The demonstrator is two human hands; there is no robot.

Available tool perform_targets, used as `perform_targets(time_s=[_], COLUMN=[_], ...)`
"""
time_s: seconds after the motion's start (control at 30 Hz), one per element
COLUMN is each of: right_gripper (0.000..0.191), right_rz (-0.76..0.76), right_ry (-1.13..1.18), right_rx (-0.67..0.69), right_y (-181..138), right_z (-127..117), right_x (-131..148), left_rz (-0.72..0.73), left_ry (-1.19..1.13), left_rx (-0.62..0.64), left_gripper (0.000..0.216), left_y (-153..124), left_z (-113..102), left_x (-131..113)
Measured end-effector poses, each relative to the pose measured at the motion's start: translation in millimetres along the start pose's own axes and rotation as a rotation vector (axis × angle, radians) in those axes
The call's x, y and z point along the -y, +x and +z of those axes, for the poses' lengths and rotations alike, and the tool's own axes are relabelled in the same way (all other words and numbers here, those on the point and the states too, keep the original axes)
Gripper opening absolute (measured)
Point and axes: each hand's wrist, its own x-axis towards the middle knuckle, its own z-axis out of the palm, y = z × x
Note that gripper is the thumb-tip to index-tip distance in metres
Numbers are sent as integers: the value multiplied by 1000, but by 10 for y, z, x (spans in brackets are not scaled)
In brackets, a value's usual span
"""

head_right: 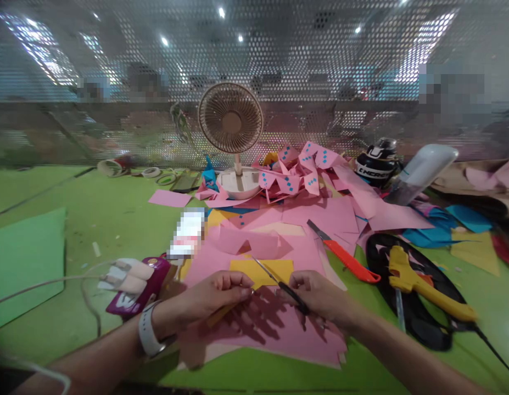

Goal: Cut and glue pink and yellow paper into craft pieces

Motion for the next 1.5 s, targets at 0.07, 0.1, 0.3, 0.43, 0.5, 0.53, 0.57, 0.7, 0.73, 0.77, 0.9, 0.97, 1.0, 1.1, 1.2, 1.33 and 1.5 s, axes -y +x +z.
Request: perform_targets(time_s=[0.07,0.1,0.3,0.43,0.5,0.53,0.57,0.7,0.73,0.77,0.9,0.97,1.0,1.1,1.2,1.33,1.5], right_gripper=[43,43,39,35,36,36,36,35,35,35,35,34,34,34,35,36,38], right_rz=[13,12,-129,-168,-165,-158,-151,-131,-125,-116,-81,-76,-76,-92,-121,-130,-98], right_ry=[9,17,110,86,38,14,-9,-77,-88,-93,-79,-79,-82,-82,-67,-47,-70], right_rx=[18,26,45,67,55,51,48,28,19,9,-12,-14,-18,-27,-17,-6,-39], right_y=[0,-5,-62,-90,-103,-110,-116,-131,-133,-135,-140,-138,-135,-118,-94,-75,-85], right_z=[8,11,-13,-32,-31,-28,-23,12,25,37,78,83,81,68,60,63,65], right_x=[-6,-6,-23,-36,-21,-8,6,60,71,82,129,144,145,121,79,54,74], left_rz=[-8,3,175,222,228,229,231,219,211,203,201,205,207,210,206,218,214], left_ry=[-5,-9,-115,-133,-129,-124,-119,-78,-73,-72,-92,-103,-106,-105,-106,-93,-91], left_rx=[8,0,-161,-216,-225,-225,-228,-222,-210,-196,-163,-162,-161,-156,-165,-167,-177], left_gripper=[22,23,24,25,24,24,23,24,24,23,23,23,23,25,26,27,27], left_y=[4,9,36,37,35,34,32,21,18,16,17,22,24,27,28,28,31], left_z=[10,12,-33,-60,-61,-60,-60,-62,-64,-67,-77,-80,-81,-80,-80,-86,-91], left_x=[1,-3,-81,-119,-127,-131,-134,-143,-143,-141,-126,-122,-122,-127,-129,-123,-120])
